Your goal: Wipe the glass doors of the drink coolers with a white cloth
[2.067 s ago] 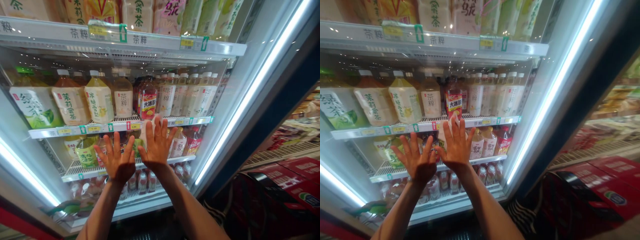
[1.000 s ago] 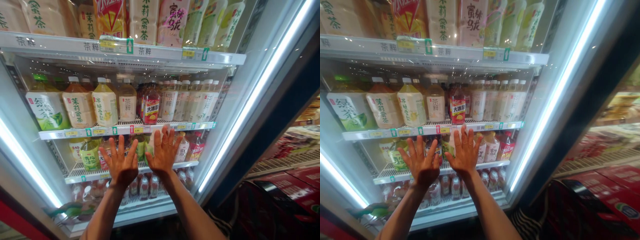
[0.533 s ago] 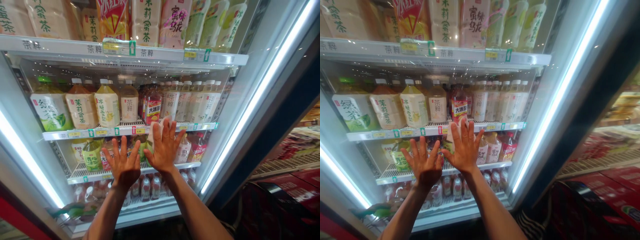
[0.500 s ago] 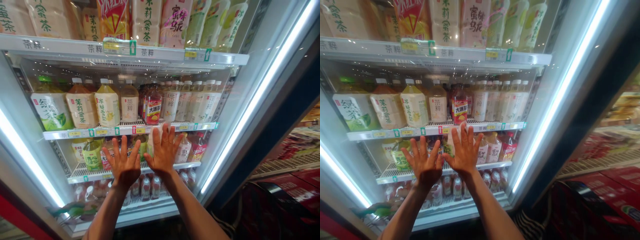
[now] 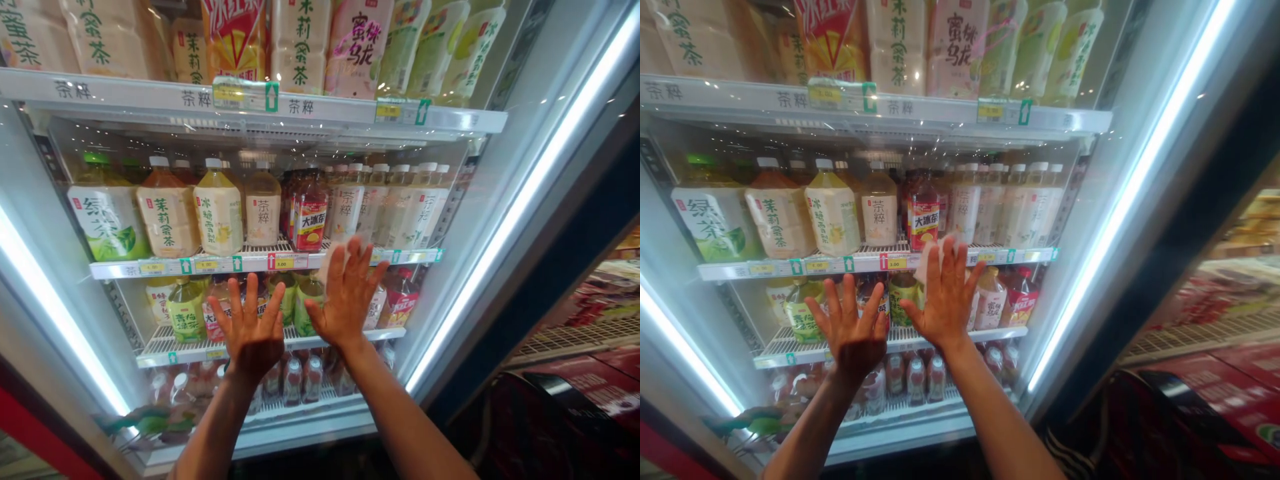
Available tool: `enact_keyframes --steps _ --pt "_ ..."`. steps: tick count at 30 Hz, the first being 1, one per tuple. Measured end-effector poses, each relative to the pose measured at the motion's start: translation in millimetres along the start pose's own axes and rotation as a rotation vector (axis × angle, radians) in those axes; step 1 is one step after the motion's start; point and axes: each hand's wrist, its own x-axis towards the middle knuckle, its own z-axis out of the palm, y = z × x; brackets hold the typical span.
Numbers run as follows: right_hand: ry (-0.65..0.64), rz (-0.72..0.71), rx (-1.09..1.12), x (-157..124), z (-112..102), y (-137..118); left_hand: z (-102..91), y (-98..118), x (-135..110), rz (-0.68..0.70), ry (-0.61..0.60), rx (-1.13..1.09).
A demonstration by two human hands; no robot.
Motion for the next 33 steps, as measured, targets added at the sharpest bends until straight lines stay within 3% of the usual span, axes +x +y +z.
enact_keyframes --steps 3,5,7,10,12,14,18,20,22,26,28,30,33 --pt "-0.059 -0.128 0.009 -79.1 7.6 -7.1 -0.3 0.1 0.5 0.004 0.018 0.0" --pt "-0.085 -0.182 0.001 -101.4 7.3 -6.4 -1.0 -0.2 1.0 0.006 0.007 -0.005" --pt "-0.061 -0.142 0.008 -81.5 2.3 -2.5 -1.4 -0.5 1.1 0.007 0.003 -0.011" --pt "0.003 -0.012 0.058 -9.7 -6.1 -0.1 -0.9 -0.6 0.2 -0.006 0.007 -0.016" --pt "0.016 0.013 0.069 21.0 -6.0 -5.9 -0.2 -0.4 -0.6 -0.013 0.0 -0.01" --pt "0.021 -0.018 0.052 13.5 -0.4 -16.9 0.2 -0.3 -0.9 -0.006 0.001 0.0" --pt "-0.062 -0.141 0.039 -75.7 12.0 -36.2 -0.6 -1.0 -0.3 0.008 0.021 0.004" --pt "-0.12 -0.187 0.059 -102.4 12.2 -37.4 -1.1 -1.3 -0.2 0.007 0.023 -0.005" --pt "-0.117 -0.162 0.074 -92.1 9.0 -33.0 -0.8 -1.2 -0.7 0.003 0.021 -0.012" --pt "-0.015 0.001 0.038 -7.0 2.5 -21.0 1.1 -0.5 -2.2 -0.021 0.027 -0.013" --pt "0.022 0.02 0.013 19.6 2.7 -19.3 1.4 -0.4 -2.4 -0.014 0.024 -0.006" --pt "0.05 0.014 0.007 16.0 5.0 -20.6 0.9 -0.6 -2.2 -0.002 0.019 0.0" --pt "0.03 -0.018 0.035 -29.5 7.4 -21.8 -0.4 -1.7 -2.1 -0.003 0.022 -0.007"
